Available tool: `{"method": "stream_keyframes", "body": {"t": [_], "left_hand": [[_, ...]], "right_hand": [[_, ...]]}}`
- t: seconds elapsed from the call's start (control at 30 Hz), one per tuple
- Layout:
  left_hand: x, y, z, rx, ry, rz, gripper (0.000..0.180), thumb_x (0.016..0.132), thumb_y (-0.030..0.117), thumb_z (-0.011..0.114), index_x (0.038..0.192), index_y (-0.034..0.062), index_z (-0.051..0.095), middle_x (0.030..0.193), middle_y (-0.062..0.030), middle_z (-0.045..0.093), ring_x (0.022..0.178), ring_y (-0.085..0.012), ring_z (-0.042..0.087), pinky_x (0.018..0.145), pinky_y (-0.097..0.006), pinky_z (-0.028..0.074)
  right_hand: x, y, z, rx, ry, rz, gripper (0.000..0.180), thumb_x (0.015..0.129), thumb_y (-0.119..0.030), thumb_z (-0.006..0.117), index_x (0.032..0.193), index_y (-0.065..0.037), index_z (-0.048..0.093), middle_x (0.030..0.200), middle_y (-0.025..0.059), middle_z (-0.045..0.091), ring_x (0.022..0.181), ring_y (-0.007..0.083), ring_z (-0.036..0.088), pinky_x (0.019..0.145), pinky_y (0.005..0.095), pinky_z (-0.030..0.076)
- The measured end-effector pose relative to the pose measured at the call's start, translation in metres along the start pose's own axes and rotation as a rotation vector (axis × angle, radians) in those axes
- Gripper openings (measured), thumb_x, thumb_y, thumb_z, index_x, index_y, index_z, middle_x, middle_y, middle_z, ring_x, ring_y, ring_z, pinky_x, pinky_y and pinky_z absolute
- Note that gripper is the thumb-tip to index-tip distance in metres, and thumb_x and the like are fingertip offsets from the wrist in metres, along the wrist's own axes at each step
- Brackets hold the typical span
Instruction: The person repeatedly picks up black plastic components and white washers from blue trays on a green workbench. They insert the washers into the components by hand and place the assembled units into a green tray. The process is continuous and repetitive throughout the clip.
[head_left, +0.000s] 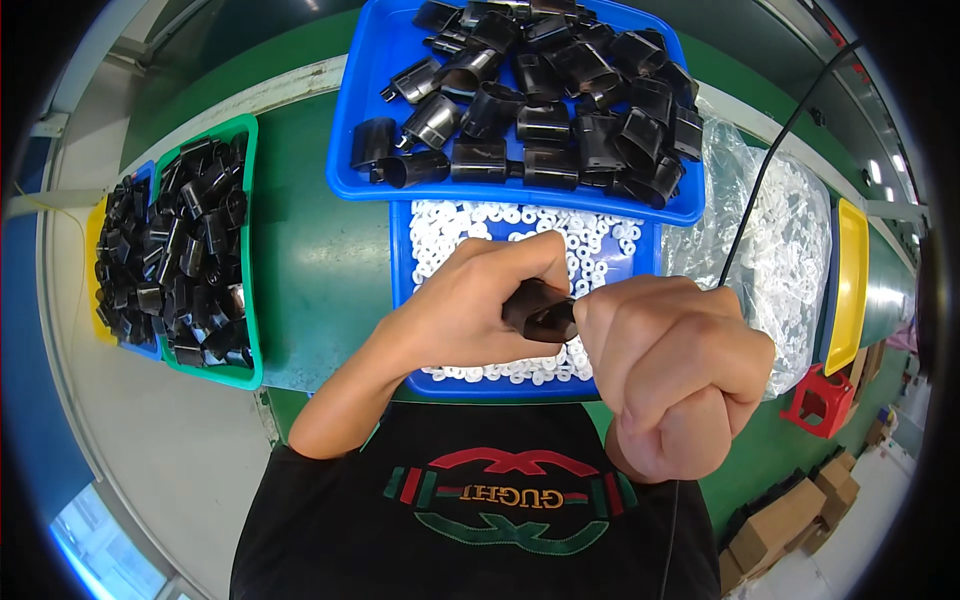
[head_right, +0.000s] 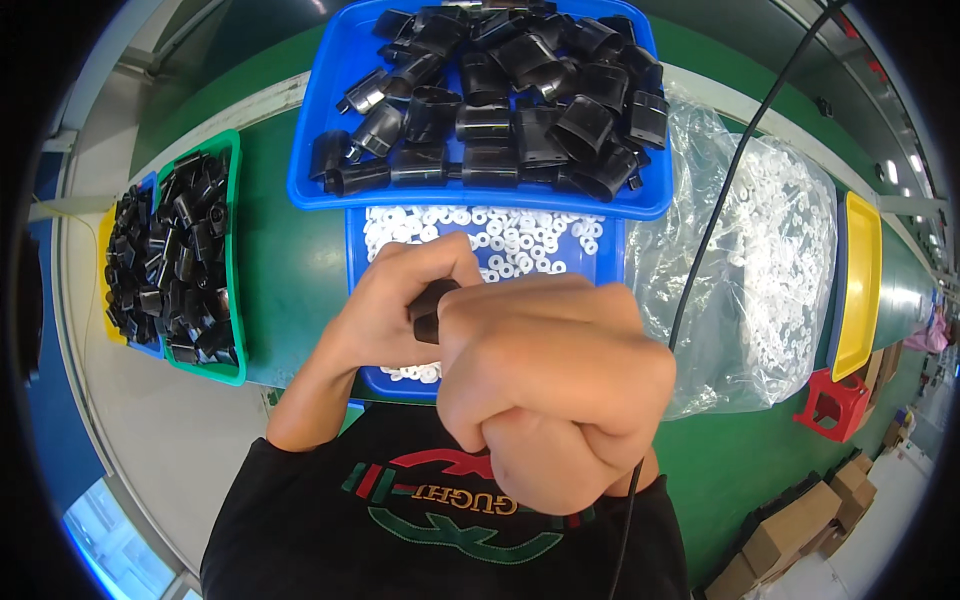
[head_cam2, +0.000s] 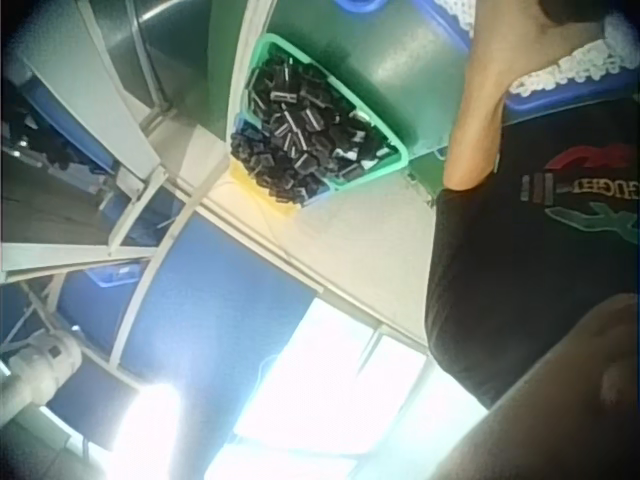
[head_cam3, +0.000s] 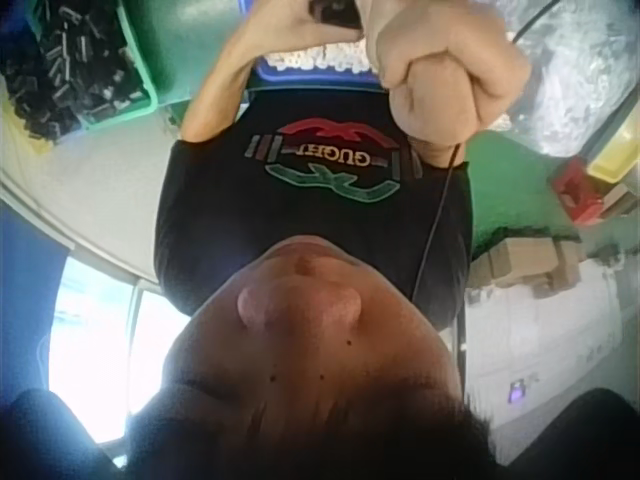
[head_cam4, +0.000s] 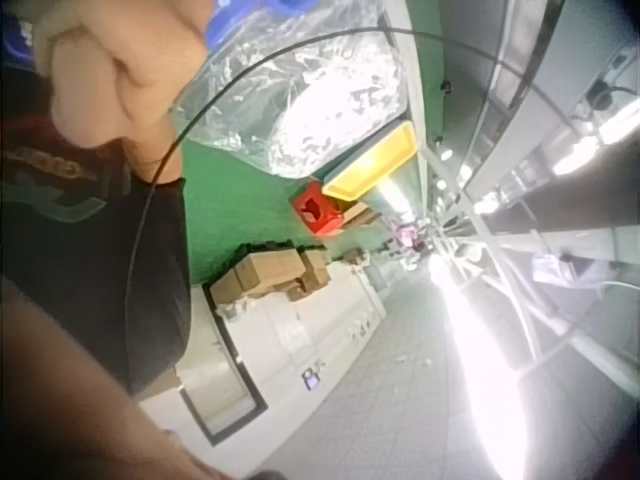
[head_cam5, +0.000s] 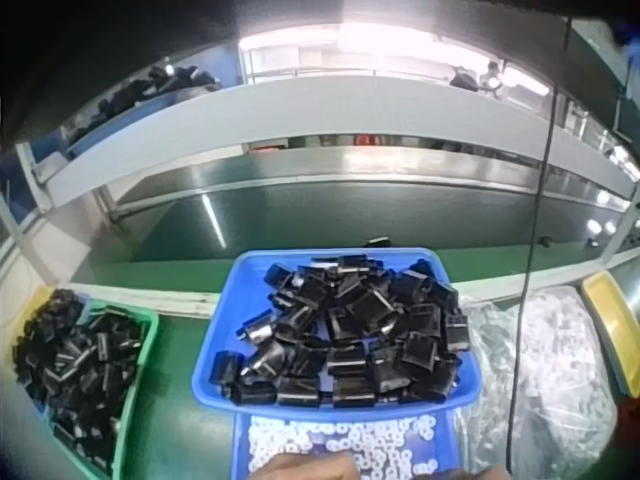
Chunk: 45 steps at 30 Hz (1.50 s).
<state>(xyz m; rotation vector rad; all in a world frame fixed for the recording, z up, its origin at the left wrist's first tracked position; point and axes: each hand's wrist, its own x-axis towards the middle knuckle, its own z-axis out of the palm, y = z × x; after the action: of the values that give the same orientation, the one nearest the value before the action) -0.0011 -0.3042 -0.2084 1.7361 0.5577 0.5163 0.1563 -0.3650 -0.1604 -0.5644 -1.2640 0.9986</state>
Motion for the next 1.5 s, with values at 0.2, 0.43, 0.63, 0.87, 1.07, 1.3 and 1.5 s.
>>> {"method": "stream_keyframes", "body": {"t": [0.2, 0.43, 0.63, 0.87, 1.07, 1.3, 1.5], "left_hand": [[-0.003, -0.004, -0.002, -0.042, 0.003, 0.012, 0.035, 0.064, 0.007, 0.079, 0.086, 0.0058, 0.051, 0.071, -0.009, 0.061, 0.065, -0.0292, 0.064, 0.056, -0.034, 0.046], [-0.005, -0.01, -0.004, -0.06, 0.016, 0.086, 0.035, 0.064, 0.008, 0.079, 0.085, 0.0061, 0.052, 0.07, -0.0086, 0.059, 0.064, -0.029, 0.062, 0.055, -0.035, 0.045], [-0.006, -0.012, -0.006, -0.084, 0.028, 0.133, 0.034, 0.065, 0.008, 0.079, 0.084, 0.0061, 0.052, 0.069, -0.0084, 0.058, 0.063, -0.0293, 0.061, 0.055, -0.036, 0.044], [-0.007, -0.011, -0.007, -0.064, 0.024, 0.135, 0.034, 0.064, 0.009, 0.08, 0.084, 0.006, 0.052, 0.068, -0.008, 0.057, 0.062, -0.0292, 0.06, 0.054, -0.036, 0.044], [-0.008, -0.011, -0.006, -0.051, 0.032, 0.153, 0.035, 0.065, 0.008, 0.081, 0.084, 0.0058, 0.051, 0.068, -0.0082, 0.055, 0.061, -0.0291, 0.057, 0.054, -0.035, 0.043], [-0.011, -0.005, -0.003, -0.018, 0.05, 0.08, 0.036, 0.066, 0.003, 0.08, 0.085, 0.006, 0.05, 0.07, -0.0069, 0.056, 0.061, -0.0266, 0.058, 0.054, -0.034, 0.043], [-0.015, -0.009, -0.007, -0.099, 0.008, -0.104, 0.043, 0.071, -0.012, 0.074, 0.106, 0.0029, 0.055, 0.078, -0.0017, 0.059, 0.075, -0.0077, 0.061, 0.064, -0.02, 0.048]], "right_hand": [[0.0, 0.008, 0.002, 0.026, -0.008, 0.0, 0.021, 0.075, 0.008, 0.045, 0.06, -0.006, 0.048, 0.051, 0.0039, 0.048, 0.041, 0.0108, 0.035, 0.039, 0.0259, 0.022], [0.003, 0.012, 0.002, 0.091, -0.082, -0.031, 0.023, 0.077, 0.008, 0.05, 0.059, -0.006, 0.048, 0.049, 0.0028, 0.046, 0.039, 0.0115, 0.036, 0.039, 0.0263, 0.022], [0.005, 0.008, 0.006, 0.11, -0.093, -0.011, 0.022, 0.078, 0.007, 0.053, 0.06, -0.005, 0.052, 0.05, 0.0028, 0.048, 0.04, 0.012, 0.037, 0.039, 0.0262, 0.024], [0.008, 0.009, 0.001, 0.139, -0.169, -0.006, 0.019, 0.073, 0.01, 0.055, 0.062, -0.005, 0.054, 0.053, 0.0033, 0.05, 0.041, 0.0126, 0.038, 0.039, 0.0271, 0.025], [0.001, 0.017, 0.003, 0.109, -0.187, -0.066, 0.017, 0.071, 0.009, 0.056, 0.062, -0.004, 0.054, 0.055, 0.0039, 0.051, 0.042, 0.0144, 0.04, 0.039, 0.0277, 0.027], [-0.013, 0.017, 0.007, 0.007, -0.067, -0.196, 0.022, 0.077, -0.006, 0.062, 0.06, -0.01, 0.049, 0.055, 0.002, 0.047, 0.046, 0.0161, 0.041, 0.044, 0.0305, 0.03], [-0.014, -0.024, -0.004, 0.011, 0.159, -0.405, 0.026, 0.084, -0.026, 0.062, 0.065, -0.015, 0.047, 0.06, -0.0032, 0.041, 0.053, 0.0119, 0.038, 0.053, 0.0309, 0.032]]}}
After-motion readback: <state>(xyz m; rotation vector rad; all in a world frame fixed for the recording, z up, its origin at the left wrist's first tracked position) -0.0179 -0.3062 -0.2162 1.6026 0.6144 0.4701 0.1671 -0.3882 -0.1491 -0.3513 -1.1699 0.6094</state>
